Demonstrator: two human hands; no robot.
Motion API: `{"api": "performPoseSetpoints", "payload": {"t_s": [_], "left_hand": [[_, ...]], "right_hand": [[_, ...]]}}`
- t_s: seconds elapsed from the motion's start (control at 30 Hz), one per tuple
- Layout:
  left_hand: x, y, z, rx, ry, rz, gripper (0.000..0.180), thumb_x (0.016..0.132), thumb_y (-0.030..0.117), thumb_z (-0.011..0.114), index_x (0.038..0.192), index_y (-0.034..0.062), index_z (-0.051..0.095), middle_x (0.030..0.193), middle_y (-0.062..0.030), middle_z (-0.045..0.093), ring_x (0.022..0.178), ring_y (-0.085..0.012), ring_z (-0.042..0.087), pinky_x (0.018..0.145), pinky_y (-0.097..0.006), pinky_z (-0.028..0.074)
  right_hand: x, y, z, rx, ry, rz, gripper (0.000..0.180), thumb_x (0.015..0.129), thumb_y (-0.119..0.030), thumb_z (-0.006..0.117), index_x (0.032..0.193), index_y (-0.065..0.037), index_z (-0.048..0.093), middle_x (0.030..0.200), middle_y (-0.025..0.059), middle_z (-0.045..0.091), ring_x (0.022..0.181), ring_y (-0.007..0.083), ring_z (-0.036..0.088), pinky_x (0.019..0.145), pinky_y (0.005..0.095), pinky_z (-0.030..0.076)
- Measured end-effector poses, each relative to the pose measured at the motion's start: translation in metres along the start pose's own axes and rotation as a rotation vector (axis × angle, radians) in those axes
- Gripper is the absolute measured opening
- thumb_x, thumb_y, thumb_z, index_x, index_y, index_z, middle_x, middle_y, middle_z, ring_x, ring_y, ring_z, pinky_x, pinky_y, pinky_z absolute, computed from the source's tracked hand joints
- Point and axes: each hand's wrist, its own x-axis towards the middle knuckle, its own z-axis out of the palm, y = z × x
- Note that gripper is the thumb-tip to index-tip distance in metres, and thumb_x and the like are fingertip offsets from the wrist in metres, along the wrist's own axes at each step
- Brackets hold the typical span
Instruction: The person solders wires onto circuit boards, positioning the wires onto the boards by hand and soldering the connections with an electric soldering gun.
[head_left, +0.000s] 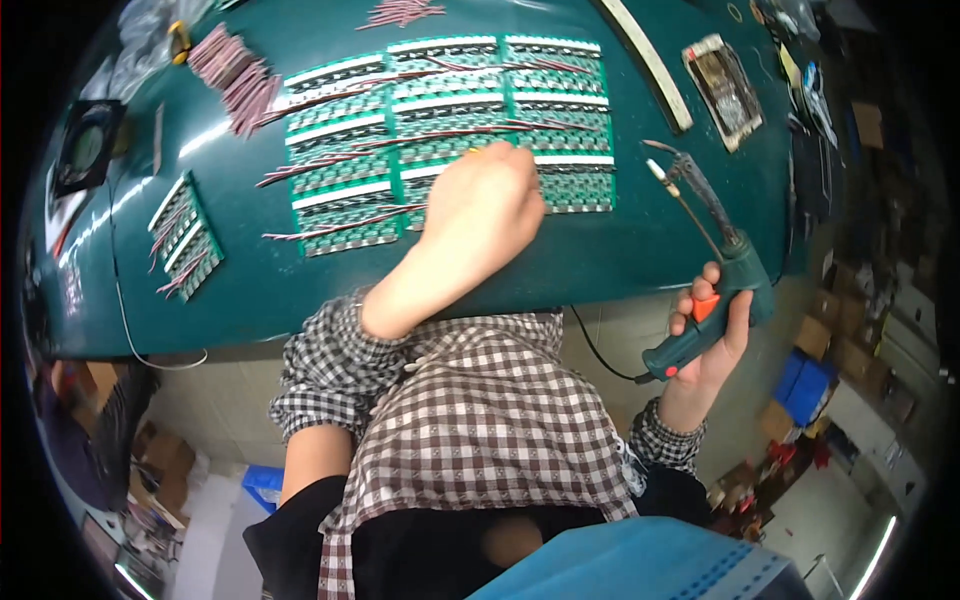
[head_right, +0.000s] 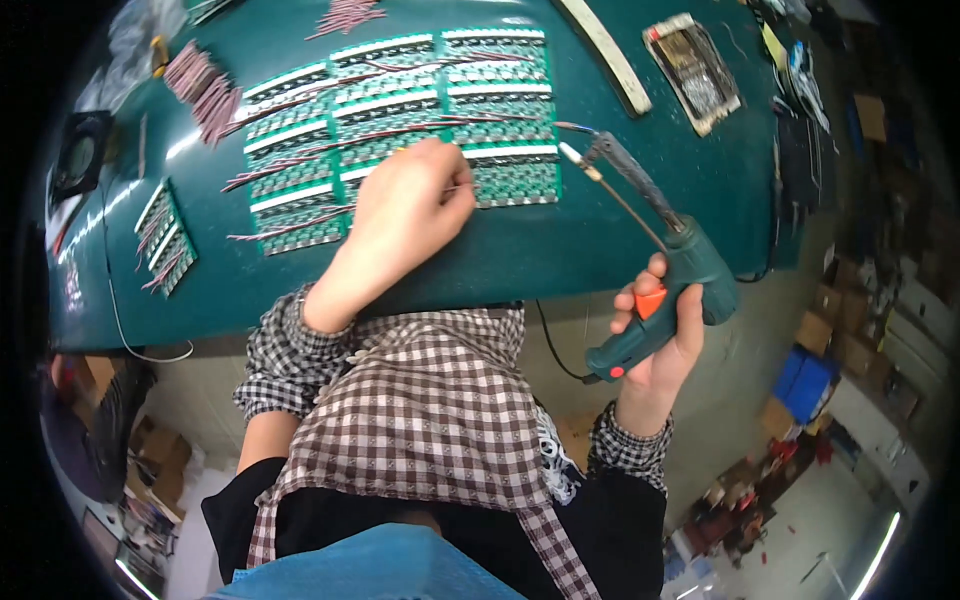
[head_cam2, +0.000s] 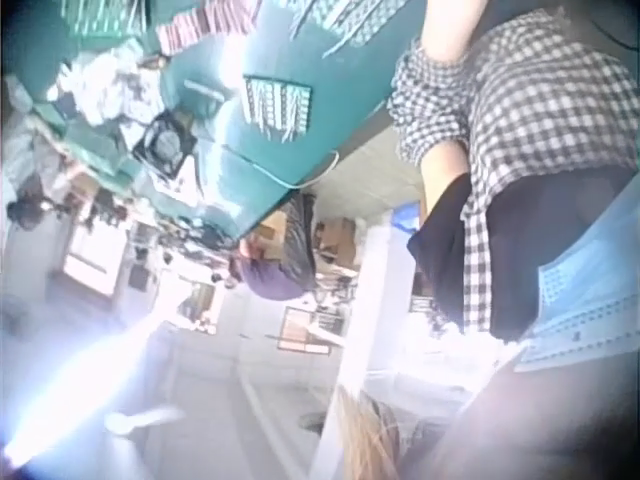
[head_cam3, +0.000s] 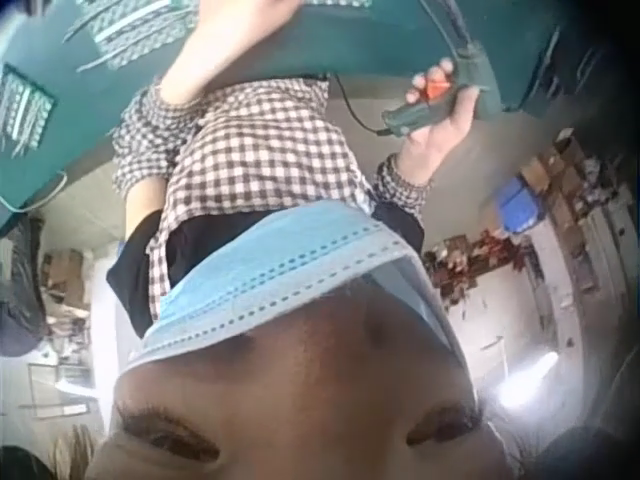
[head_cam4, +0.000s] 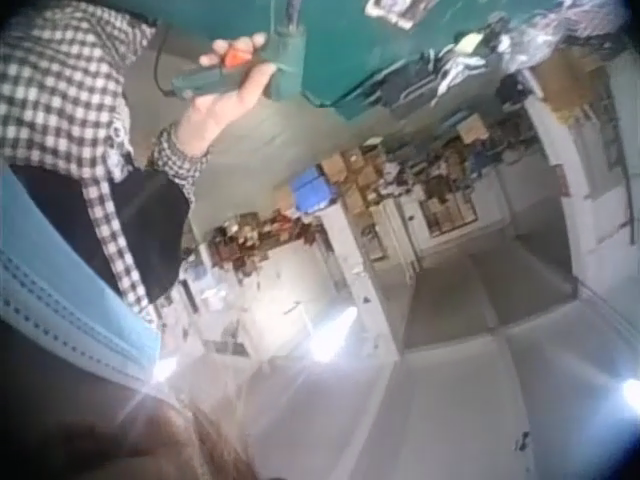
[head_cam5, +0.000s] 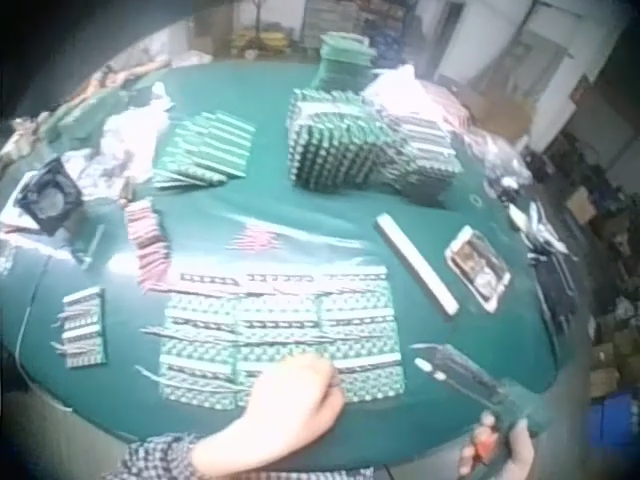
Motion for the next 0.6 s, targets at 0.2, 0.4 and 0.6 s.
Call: {"api": "performPoseSetpoints", "payload": {"t_s": [0.2,0.4,0.6], "left_hand": [[-0.005,0.017,-0.005,-0.031,0.124,0.056,0.006,0.074,0.006,0.062,0.077,0.0039,0.057,0.071,-0.0103,0.055,0.064,-0.0299,0.057,0.059,-0.041,0.047],[-0.008,0.042,-0.012,-0.75,0.03,-0.207,0.017,0.081,0.009,0.067,0.096,0.0015,0.061,0.087,-0.0031,0.062,0.073,-0.0092,0.056,0.063,-0.022,0.043],[-0.001,0.043,-0.005,-1.468,-0.155,-0.602,0.019,0.088,0.016,0.062,0.101,0.002,0.062,0.087,-0.0027,0.063,0.065,-0.0031,0.047,0.059,-0.018,0.04]], "right_hand": [[-0.007,0.006,-0.01,0.026,0.011,-0.004,0.045,0.094,-0.038,0.045,0.112,0.004,0.043,0.09,0.0123,0.058,0.082,0.026,0.063,0.057,0.0322,0.059],[-0.01,0.015,-0.004,-0.095,0.012,-0.063,0.047,0.092,-0.038,0.049,0.112,0.004,0.041,0.089,0.0115,0.056,0.078,0.0241,0.06,0.054,0.0307,0.056],[-0.013,0.022,0.001,-0.302,0.054,-0.114,0.05,0.091,-0.039,0.052,0.113,0.004,0.04,0.088,0.0102,0.055,0.075,0.0215,0.057,0.051,0.0282,0.052]]}}
